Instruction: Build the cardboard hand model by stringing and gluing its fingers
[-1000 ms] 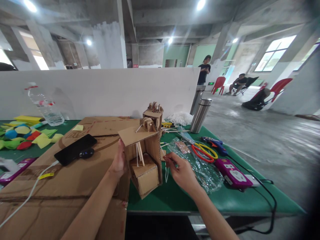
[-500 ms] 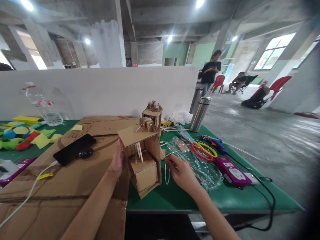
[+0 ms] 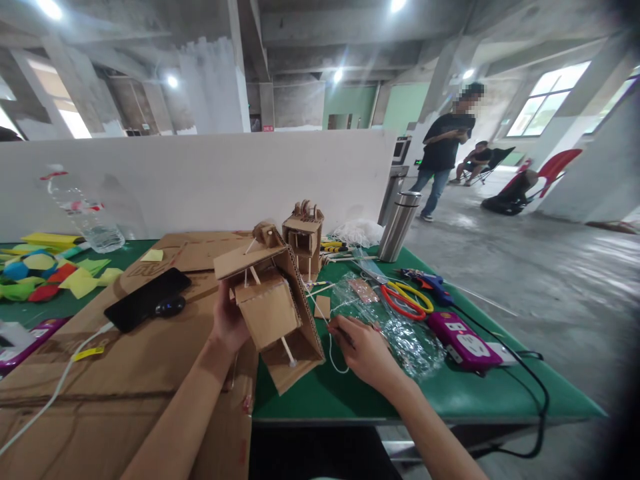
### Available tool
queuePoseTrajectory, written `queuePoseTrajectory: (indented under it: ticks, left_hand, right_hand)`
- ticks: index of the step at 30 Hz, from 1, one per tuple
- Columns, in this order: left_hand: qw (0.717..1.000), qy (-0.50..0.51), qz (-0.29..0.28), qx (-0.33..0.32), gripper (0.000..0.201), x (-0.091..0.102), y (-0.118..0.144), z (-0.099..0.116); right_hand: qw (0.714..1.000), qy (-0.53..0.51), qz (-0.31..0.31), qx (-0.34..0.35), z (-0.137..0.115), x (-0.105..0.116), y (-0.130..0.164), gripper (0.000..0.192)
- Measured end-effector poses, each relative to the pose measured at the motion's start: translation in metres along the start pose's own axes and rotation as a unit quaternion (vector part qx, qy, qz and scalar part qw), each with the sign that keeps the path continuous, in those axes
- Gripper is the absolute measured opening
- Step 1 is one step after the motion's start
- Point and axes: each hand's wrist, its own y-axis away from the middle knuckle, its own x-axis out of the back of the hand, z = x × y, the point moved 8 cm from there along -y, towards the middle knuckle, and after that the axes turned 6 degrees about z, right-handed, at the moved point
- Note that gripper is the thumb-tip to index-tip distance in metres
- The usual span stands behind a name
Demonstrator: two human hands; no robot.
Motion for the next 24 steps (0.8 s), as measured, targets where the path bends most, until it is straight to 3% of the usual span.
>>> queuePoseTrajectory:
  ticks: [3,7,14,24]
  left_hand:
    - [0.995,0.08,-0.054,0.01,0.053,-0.004,-0.001,0.001]
    - [0.986,0.147,-0.079,0.029,0.05,-0.004,-0.003,0.0]
    - [0.978,0.191,-0.066,0.046,0.038,-0.001,-0.003,-0.003]
    - [0.98,0.192,-0.034,0.047,0.043,0.011,-0.007,0.002]
  right_hand:
    - [1.0,0.024,-0.018,0.002,0.003,-0.002,0.002,0.025]
    - [0.998,0.048,-0.033,-0.004,0.008,-0.002,0.007,0.025]
    - [0.997,0.055,-0.045,0.008,0.006,-0.002,0.012,0.022]
    - [0.998,0.046,-0.03,0.03,0.0,0.007,0.009,0.02]
